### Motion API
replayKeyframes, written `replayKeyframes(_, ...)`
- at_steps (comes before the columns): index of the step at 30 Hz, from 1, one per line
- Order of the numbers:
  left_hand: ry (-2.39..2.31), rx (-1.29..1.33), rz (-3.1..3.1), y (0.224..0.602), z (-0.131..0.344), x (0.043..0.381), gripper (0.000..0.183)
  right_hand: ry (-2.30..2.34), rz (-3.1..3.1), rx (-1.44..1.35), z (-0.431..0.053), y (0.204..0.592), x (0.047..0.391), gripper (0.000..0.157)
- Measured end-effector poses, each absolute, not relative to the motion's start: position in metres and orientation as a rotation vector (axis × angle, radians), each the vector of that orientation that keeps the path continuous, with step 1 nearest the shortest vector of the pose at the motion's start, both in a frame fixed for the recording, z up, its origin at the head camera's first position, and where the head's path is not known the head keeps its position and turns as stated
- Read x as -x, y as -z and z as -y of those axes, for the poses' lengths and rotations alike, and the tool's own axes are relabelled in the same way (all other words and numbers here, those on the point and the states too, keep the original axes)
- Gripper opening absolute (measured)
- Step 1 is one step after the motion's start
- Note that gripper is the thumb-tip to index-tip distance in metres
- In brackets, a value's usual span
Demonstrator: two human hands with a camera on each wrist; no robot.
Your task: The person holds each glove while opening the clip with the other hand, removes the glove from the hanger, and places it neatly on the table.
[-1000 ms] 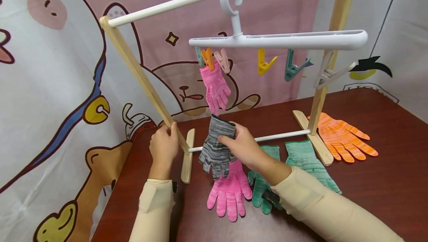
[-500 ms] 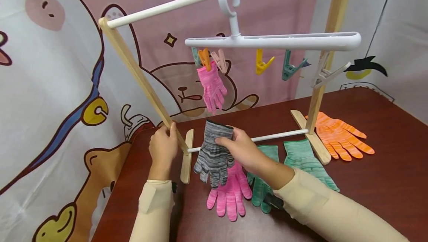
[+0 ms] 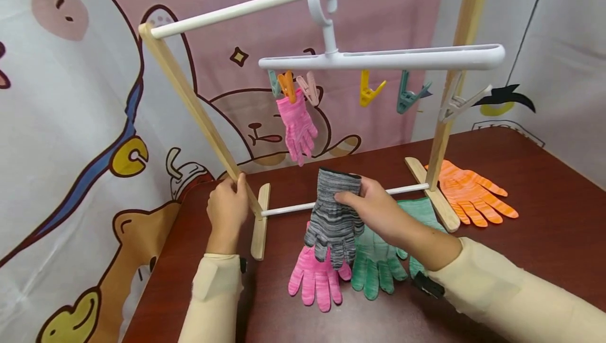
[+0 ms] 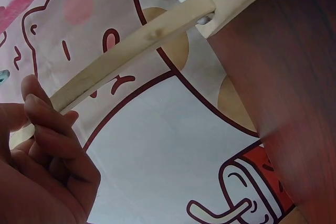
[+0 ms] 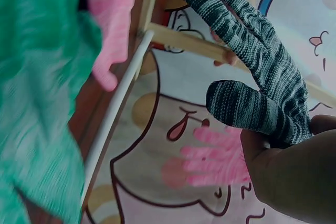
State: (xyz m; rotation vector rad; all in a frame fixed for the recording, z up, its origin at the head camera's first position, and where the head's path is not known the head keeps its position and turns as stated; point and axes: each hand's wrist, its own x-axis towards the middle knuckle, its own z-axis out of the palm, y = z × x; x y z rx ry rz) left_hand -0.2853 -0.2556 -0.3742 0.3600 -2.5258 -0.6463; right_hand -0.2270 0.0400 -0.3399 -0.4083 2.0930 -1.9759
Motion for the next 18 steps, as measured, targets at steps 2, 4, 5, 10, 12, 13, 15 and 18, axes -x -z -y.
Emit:
replayKeyframes(2, 0.651, -0.358, 2.520, 0.374, 0.255, 0.285, 0.046, 1.972, -2.102, 0.405, -0.049, 0.340, 0.227, 0.038)
replayKeyframes(4, 0.654, -0.357, 2.520, 0.374, 0.254, 0.285, 0.046, 1.950, -2.137, 0.393, -0.059, 0.339, 0.228, 0.039)
replayKeyframes(5, 0.656, -0.357, 2.519, 0.374, 0.254, 0.285, 0.046, 1.935, -2.157, 0.383, -0.065, 0.338, 0.228, 0.039)
replayKeyframes(10, 0.669, -0.349, 2.517, 0.373, 0.254, 0.286, 0.046, 1.803, -2.311, 0.323, -0.095, 0.332, 0.229, 0.039)
replayKeyframes(12, 0.670, -0.345, 2.515, 0.373, 0.253, 0.286, 0.047, 1.733, -2.377, 0.302, -0.107, 0.331, 0.228, 0.038)
replayKeyframes(13, 0.668, -0.345, 2.516, 0.373, 0.253, 0.285, 0.047, 1.706, -2.395, 0.294, -0.113, 0.330, 0.228, 0.037)
replayKeyframes(15, 0.665, -0.345, 2.516, 0.373, 0.253, 0.285, 0.048, 1.671, -2.410, 0.271, -0.123, 0.331, 0.227, 0.039)
replayKeyframes(18, 0.660, -0.347, 2.513, 0.374, 0.253, 0.284, 0.048, 1.625, -2.430, 0.262, -0.141, 0.335, 0.226, 0.045)
